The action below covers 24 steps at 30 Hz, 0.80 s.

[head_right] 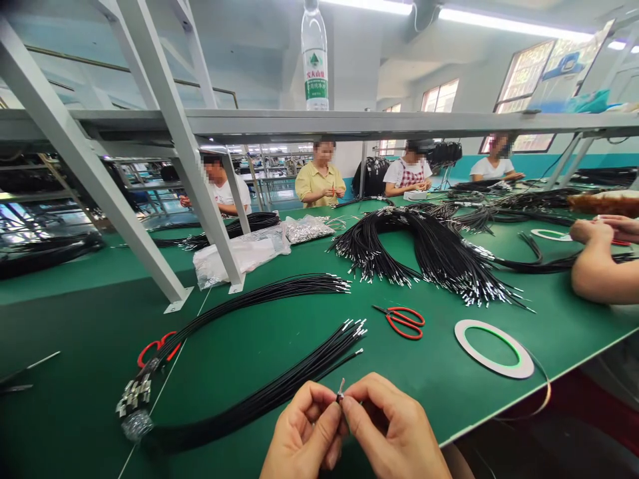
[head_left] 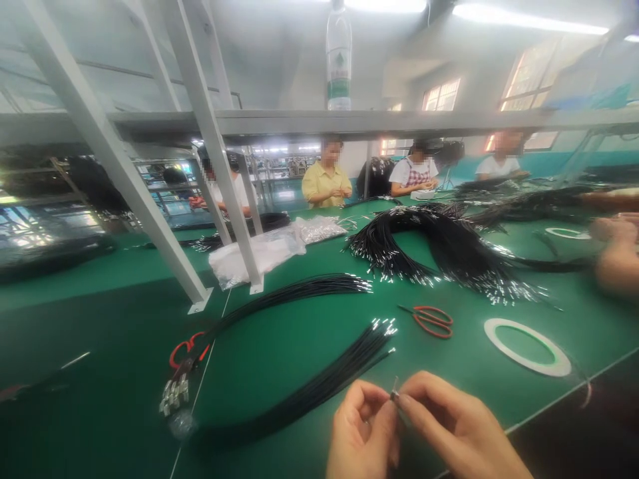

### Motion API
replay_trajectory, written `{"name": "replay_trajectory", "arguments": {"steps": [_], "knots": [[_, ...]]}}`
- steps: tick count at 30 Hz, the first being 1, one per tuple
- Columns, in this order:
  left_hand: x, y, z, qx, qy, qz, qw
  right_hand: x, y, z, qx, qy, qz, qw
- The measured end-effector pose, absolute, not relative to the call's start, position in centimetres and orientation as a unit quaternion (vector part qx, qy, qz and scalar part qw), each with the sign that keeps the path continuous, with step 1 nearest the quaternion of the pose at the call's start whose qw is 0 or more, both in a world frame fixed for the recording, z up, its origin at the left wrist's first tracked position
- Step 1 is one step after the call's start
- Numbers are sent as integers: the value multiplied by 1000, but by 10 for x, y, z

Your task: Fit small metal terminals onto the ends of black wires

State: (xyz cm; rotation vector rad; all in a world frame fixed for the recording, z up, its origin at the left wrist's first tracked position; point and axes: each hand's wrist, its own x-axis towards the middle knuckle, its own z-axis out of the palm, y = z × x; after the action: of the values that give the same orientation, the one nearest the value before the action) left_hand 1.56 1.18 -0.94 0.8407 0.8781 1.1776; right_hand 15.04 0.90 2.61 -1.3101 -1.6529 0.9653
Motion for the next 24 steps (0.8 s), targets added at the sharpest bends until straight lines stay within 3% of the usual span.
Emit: {"name": "replay_trajectory", "arguments": {"steps": [24], "knots": [[22, 8, -22, 471, 458, 535, 531, 143, 4, 29, -546, -606, 352, 459]]}}
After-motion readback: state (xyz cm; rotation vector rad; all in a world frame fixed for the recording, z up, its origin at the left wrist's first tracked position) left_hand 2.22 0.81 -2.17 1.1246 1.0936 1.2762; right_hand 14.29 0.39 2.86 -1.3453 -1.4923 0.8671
